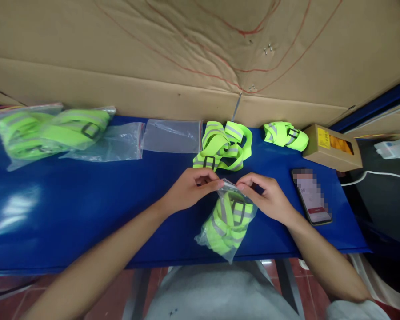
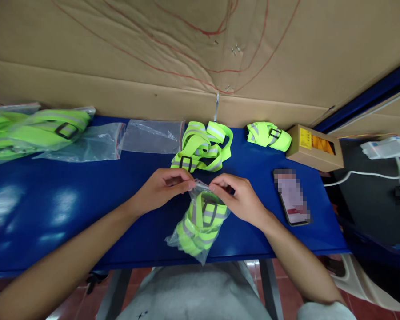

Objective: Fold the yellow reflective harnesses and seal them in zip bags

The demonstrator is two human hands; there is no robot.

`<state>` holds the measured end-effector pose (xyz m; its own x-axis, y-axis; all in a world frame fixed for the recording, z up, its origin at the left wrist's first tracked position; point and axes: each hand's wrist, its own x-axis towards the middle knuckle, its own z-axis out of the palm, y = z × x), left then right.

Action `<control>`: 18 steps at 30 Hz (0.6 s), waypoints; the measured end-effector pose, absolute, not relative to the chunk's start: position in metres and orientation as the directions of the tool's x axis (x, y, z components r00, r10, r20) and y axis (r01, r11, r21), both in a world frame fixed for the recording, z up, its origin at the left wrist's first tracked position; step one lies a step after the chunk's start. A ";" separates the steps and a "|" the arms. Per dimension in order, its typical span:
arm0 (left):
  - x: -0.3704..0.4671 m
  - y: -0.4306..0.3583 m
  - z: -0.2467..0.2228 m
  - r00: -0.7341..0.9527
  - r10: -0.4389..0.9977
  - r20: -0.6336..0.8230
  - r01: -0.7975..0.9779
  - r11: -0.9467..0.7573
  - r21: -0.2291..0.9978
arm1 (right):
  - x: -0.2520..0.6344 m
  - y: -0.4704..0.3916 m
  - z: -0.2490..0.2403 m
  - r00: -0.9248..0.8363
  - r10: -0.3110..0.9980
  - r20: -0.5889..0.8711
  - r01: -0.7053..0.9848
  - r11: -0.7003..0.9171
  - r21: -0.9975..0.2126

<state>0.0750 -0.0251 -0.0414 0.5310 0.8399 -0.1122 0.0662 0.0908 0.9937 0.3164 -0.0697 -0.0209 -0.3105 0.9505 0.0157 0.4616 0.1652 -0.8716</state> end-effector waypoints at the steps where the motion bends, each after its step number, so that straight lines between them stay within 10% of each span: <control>1: 0.075 -0.025 -0.041 0.527 0.846 -0.085 0.080 0.049 0.996 | 0.317 -0.070 -0.021 -0.304 0.953 0.002 0.459 0.148 -0.876; 18: 0.081 -0.035 -0.042 0.681 0.729 -0.064 0.131 -0.035 0.991 | 0.320 -0.065 -0.016 -0.530 0.790 -0.309 0.325 -0.147 -0.934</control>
